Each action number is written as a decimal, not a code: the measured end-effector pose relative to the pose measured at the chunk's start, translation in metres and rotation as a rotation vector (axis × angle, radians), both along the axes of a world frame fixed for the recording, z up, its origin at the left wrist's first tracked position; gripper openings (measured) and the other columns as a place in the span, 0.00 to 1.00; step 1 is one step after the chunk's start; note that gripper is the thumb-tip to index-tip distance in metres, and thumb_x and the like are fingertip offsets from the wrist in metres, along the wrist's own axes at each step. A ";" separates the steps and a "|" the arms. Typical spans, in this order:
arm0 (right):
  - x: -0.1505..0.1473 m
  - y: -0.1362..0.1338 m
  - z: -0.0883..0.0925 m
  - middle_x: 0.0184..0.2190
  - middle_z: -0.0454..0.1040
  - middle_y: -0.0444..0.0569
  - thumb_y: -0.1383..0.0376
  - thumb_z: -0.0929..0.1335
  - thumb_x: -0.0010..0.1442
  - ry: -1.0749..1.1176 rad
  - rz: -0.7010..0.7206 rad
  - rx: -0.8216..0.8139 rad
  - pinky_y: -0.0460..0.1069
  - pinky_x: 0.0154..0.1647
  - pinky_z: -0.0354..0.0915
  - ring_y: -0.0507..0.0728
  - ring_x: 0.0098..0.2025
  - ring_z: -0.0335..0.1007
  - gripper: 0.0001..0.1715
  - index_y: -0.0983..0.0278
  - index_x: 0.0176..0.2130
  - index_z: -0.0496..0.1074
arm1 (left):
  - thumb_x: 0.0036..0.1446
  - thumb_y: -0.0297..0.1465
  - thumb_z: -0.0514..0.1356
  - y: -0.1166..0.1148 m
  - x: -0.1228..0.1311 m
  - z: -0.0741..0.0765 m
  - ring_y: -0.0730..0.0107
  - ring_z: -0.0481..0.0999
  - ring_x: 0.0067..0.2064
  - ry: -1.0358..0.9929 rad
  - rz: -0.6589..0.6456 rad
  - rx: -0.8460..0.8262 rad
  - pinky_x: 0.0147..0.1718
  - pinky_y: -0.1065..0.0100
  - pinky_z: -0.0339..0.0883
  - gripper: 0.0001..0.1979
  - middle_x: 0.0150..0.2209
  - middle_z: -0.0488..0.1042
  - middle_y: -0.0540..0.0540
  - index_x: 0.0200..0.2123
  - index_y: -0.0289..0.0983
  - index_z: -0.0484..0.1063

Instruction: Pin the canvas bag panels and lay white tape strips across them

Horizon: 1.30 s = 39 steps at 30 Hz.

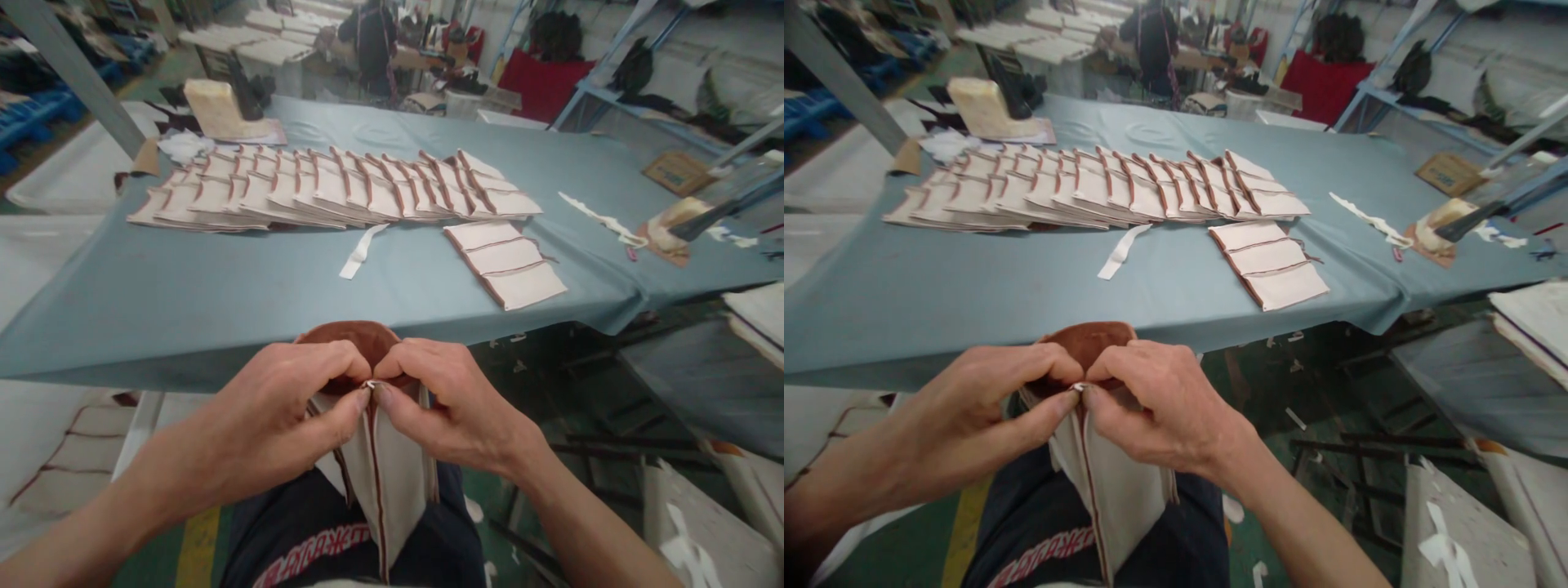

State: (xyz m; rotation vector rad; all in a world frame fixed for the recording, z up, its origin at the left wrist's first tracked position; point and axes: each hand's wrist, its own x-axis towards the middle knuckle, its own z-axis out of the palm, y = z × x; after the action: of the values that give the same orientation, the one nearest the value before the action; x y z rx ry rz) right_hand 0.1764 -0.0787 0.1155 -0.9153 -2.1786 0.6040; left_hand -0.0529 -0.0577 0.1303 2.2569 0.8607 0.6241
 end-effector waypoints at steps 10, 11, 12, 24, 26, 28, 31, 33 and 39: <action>-0.002 -0.005 -0.001 0.31 0.80 0.47 0.71 0.64 0.68 -0.075 0.025 -0.025 0.49 0.37 0.64 0.54 0.32 0.72 0.09 0.62 0.37 0.73 | 0.54 0.24 0.52 -0.002 0.016 -0.013 0.80 0.51 0.23 -0.110 0.073 0.189 0.22 0.73 0.46 0.10 0.22 0.52 0.59 0.24 0.40 0.56; -0.003 -0.005 -0.002 0.31 0.80 0.47 0.71 0.65 0.67 -0.074 0.018 -0.032 0.49 0.36 0.64 0.54 0.32 0.72 0.08 0.62 0.37 0.73 | 0.55 0.24 0.52 -0.002 0.015 -0.016 0.79 0.50 0.23 -0.111 0.078 0.211 0.22 0.73 0.46 0.10 0.22 0.51 0.59 0.23 0.40 0.56; -0.004 -0.005 -0.004 0.30 0.79 0.47 0.70 0.65 0.66 -0.070 0.006 -0.037 0.49 0.35 0.63 0.54 0.31 0.71 0.07 0.62 0.37 0.72 | 0.55 0.24 0.53 -0.002 0.013 -0.018 0.79 0.51 0.23 -0.107 0.080 0.220 0.22 0.73 0.46 0.11 0.22 0.52 0.59 0.23 0.40 0.56; -0.021 -0.002 -0.001 0.24 0.71 0.42 0.65 0.67 0.59 -0.141 -0.084 -0.170 0.49 0.31 0.49 0.52 0.27 0.57 0.09 0.60 0.28 0.64 | 0.61 0.23 0.56 0.000 -0.010 -0.009 0.78 0.68 0.25 0.017 -0.005 0.201 0.26 0.73 0.58 0.07 0.28 0.73 0.56 0.34 0.39 0.70; -0.023 0.001 0.001 0.26 0.72 0.43 0.66 0.67 0.58 -0.147 -0.089 -0.231 0.49 0.32 0.50 0.52 0.28 0.59 0.07 0.61 0.29 0.66 | 0.65 0.22 0.56 0.001 -0.014 -0.010 0.77 0.71 0.27 0.034 -0.040 0.251 0.28 0.72 0.60 0.08 0.30 0.75 0.55 0.37 0.39 0.71; -0.023 0.004 0.002 0.25 0.70 0.42 0.67 0.67 0.57 -0.112 -0.078 -0.295 0.49 0.33 0.51 0.51 0.28 0.59 0.05 0.62 0.29 0.68 | 0.70 0.22 0.56 0.001 -0.018 -0.011 0.75 0.74 0.30 0.037 -0.094 0.294 0.31 0.72 0.63 0.08 0.33 0.77 0.52 0.41 0.40 0.72; -0.022 0.006 0.005 0.23 0.66 0.39 0.68 0.67 0.55 -0.021 -0.022 -0.391 0.48 0.33 0.54 0.50 0.27 0.59 0.05 0.62 0.27 0.69 | 0.73 0.23 0.56 0.000 -0.024 -0.012 0.72 0.79 0.35 0.024 -0.169 0.350 0.34 0.72 0.68 0.08 0.38 0.79 0.49 0.46 0.41 0.71; -0.021 0.006 0.009 0.23 0.66 0.38 0.68 0.67 0.55 0.037 0.018 -0.460 0.47 0.32 0.56 0.50 0.27 0.60 0.04 0.62 0.28 0.69 | 0.73 0.22 0.57 -0.001 -0.028 -0.013 0.70 0.80 0.37 0.033 -0.184 0.417 0.34 0.71 0.68 0.09 0.40 0.80 0.48 0.49 0.42 0.70; -0.023 0.009 0.014 0.22 0.64 0.38 0.66 0.67 0.56 0.156 0.058 -0.725 0.44 0.27 0.55 0.50 0.26 0.59 0.06 0.63 0.28 0.71 | 0.73 0.20 0.52 -0.001 -0.036 -0.017 0.67 0.81 0.37 0.144 -0.188 0.591 0.32 0.68 0.67 0.13 0.39 0.81 0.49 0.51 0.42 0.70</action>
State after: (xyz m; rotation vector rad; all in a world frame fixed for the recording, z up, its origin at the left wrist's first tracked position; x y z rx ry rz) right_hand 0.1534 -0.0695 0.1291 -1.1109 -1.8560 1.4954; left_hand -0.0892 -0.0585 0.1134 2.9032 0.5635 0.7008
